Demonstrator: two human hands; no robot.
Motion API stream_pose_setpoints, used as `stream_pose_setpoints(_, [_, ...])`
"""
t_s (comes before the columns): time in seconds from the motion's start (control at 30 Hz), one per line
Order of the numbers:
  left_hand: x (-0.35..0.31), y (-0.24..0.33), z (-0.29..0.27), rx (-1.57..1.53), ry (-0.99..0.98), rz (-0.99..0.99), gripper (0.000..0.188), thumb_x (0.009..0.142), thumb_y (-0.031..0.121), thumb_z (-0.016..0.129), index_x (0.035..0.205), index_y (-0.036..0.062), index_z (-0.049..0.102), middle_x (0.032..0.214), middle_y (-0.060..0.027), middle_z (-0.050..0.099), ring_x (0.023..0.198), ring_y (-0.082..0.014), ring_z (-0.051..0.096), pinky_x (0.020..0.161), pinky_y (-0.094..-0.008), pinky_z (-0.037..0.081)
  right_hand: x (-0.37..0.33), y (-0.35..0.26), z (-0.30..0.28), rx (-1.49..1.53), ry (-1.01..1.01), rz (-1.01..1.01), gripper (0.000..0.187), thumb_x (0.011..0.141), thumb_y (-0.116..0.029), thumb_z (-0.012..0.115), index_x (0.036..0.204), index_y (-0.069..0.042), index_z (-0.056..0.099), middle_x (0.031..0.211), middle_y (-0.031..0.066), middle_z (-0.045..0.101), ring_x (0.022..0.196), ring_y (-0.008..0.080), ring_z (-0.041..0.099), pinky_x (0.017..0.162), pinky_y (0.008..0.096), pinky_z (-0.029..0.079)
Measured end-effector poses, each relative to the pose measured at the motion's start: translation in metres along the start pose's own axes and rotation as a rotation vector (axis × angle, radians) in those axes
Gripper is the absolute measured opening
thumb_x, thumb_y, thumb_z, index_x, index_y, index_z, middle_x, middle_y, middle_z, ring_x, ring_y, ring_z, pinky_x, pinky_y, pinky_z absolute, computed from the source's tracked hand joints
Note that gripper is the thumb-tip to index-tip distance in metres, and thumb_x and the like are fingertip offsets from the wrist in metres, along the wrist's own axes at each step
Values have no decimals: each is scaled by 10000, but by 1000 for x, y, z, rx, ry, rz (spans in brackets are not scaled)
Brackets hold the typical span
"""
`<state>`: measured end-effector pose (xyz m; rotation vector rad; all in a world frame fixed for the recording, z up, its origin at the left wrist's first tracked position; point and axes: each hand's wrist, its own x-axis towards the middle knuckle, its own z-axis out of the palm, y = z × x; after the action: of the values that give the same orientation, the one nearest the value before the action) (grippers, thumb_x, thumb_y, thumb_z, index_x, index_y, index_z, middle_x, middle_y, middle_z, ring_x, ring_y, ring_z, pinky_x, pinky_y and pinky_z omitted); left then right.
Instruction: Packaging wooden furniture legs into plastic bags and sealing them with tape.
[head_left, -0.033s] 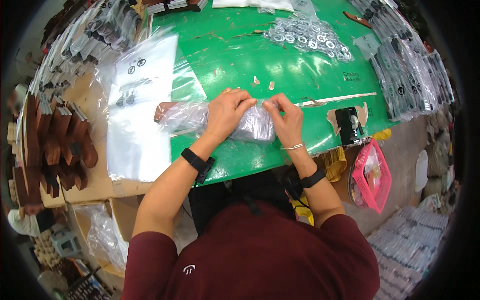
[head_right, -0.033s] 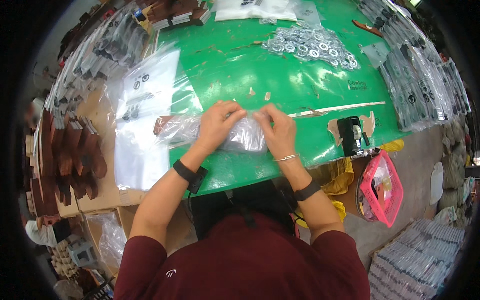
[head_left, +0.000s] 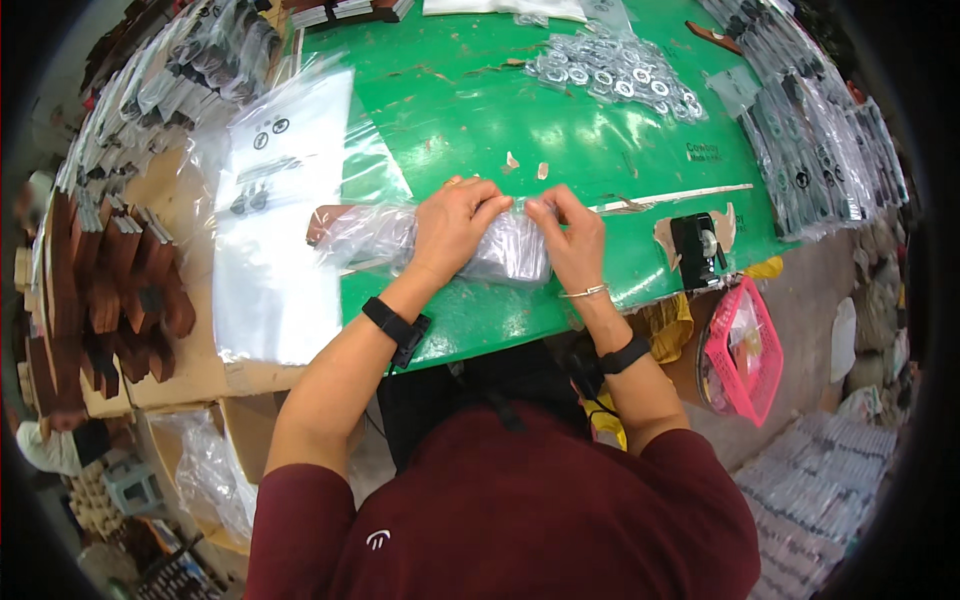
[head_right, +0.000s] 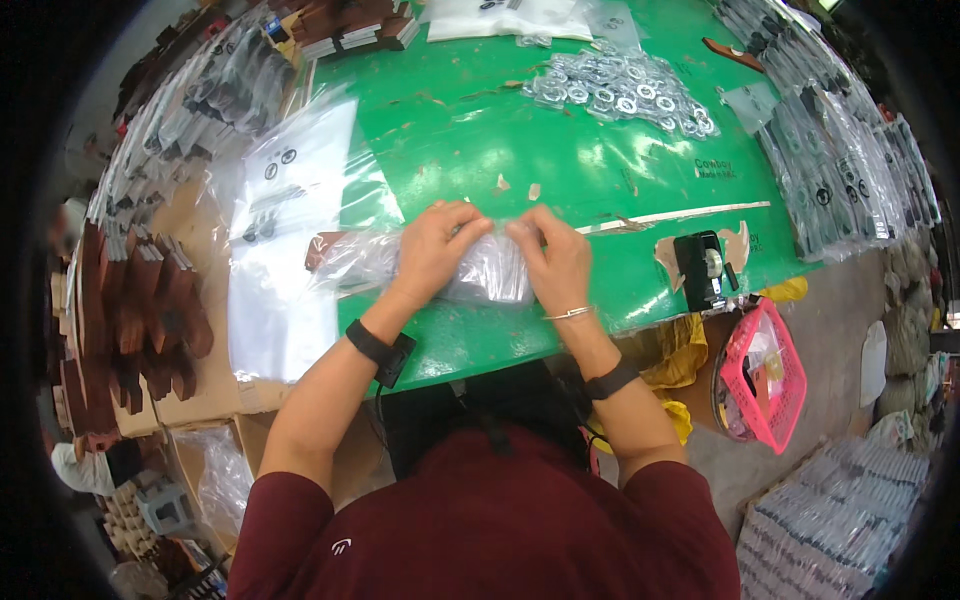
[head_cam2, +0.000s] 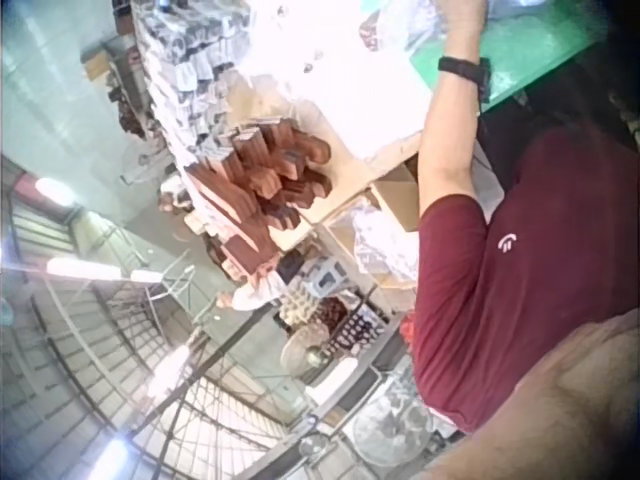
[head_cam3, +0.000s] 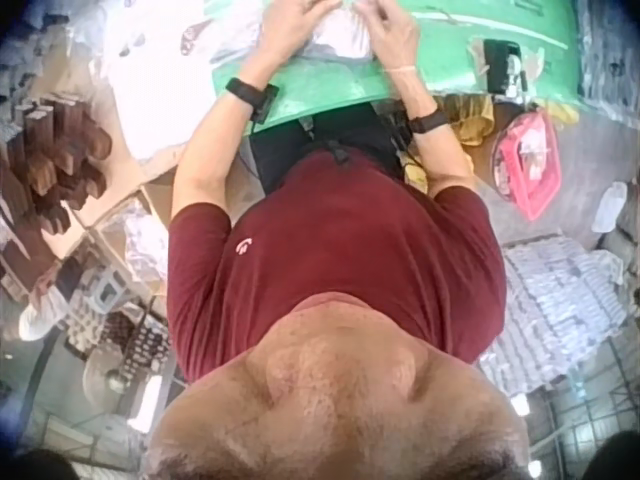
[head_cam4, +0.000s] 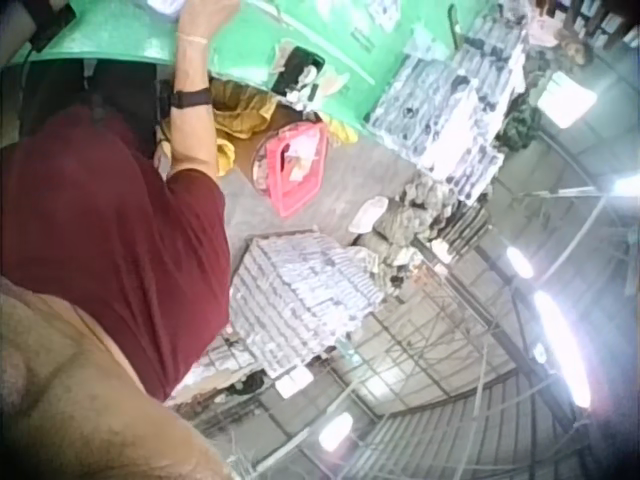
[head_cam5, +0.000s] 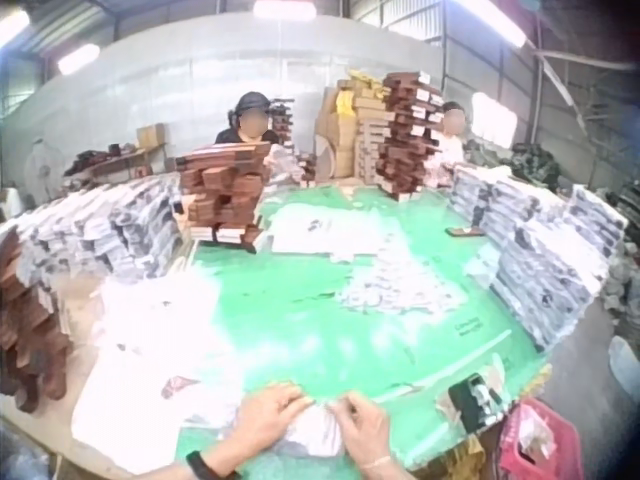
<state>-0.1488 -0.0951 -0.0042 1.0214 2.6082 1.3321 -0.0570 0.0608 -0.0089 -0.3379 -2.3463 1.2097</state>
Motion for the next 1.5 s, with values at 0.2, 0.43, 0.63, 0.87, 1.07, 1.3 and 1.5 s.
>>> stream_pose_setpoints(0.2, [7, 1, 4, 63, 4, -38, 296, 900, 329, 630, 777, 60, 654, 769, -82, 637, 777, -309, 594, 683, -440, 461, 7, 19, 21, 104, 52, 122, 236, 893, -267, 678, 847, -44, 617, 607, 101, 504, 524, 212, 484, 518, 360, 377])
stream_pose_setpoints(0.43, [7, -1, 8, 164, 49, -50, 304, 923, 344, 584, 845, 60, 659, 791, -123, 647, 829, -335, 617, 709, -453, 464, 10, 20, 27, 123, 72, 164, 228, 898, -250, 673, 864, -27, 633, 616, 96, 514, 540, 181, 476, 520, 344, 370])
stream_pose_setpoints(0.63, [12, 11, -3, 176, -243, -252, 330, 938, 388, 549, 919, 78, 660, 892, -118, 683, 882, -344, 645, 742, -447, 485, 4, 30, 30, 317, 133, 79, 160, 875, -158, 695, 879, -4, 652, 669, 89, 595, 589, 125, 526, 549, 302, 412])
stream_pose_setpoints(0.87, [20, -2, -27, 171, -464, -114, 414, 980, 484, 475, 1196, 173, 642, 1100, -160, 695, 1054, -328, 647, 862, -417, 499, 1, 3, 20, 385, 201, -155, 76, 860, -88, 699, 868, -16, 675, 730, 77, 637, 636, 157, 591, 589, 296, 456])
stream_pose_setpoints(1.07, [21, 9, -30, -28, -586, 6, 428, 1020, 437, 432, 1293, 181, 639, 1151, -177, 681, 1090, -350, 629, 916, -412, 487, 4, 3, 2, 231, 219, -308, 49, 841, -74, 714, 843, -30, 694, 797, 93, 662, 709, 223, 625, 627, 326, 478])
stream_pose_setpoints(1.3, [-32, 61, 10, 229, -39, 49, 290, 969, 318, 564, 1187, 208, 720, 797, -63, 638, 795, -254, 586, 763, -395, 422, -13, 11, -39, 350, 68, -211, 74, 843, -49, 700, 844, 13, 660, 785, 86, 626, 751, 186, 600, 695, 302, 468])
stream_pose_setpoints(1.5, [-52, 83, 32, 162, 154, 72, 286, 931, 260, 612, 1178, 169, 724, 871, -39, 653, 827, -236, 573, 766, -373, 374, -30, 27, -49, 571, 67, -51, 60, 868, -57, 692, 875, -2, 668, 934, 51, 655, 894, 150, 593, 807, 264, 460])
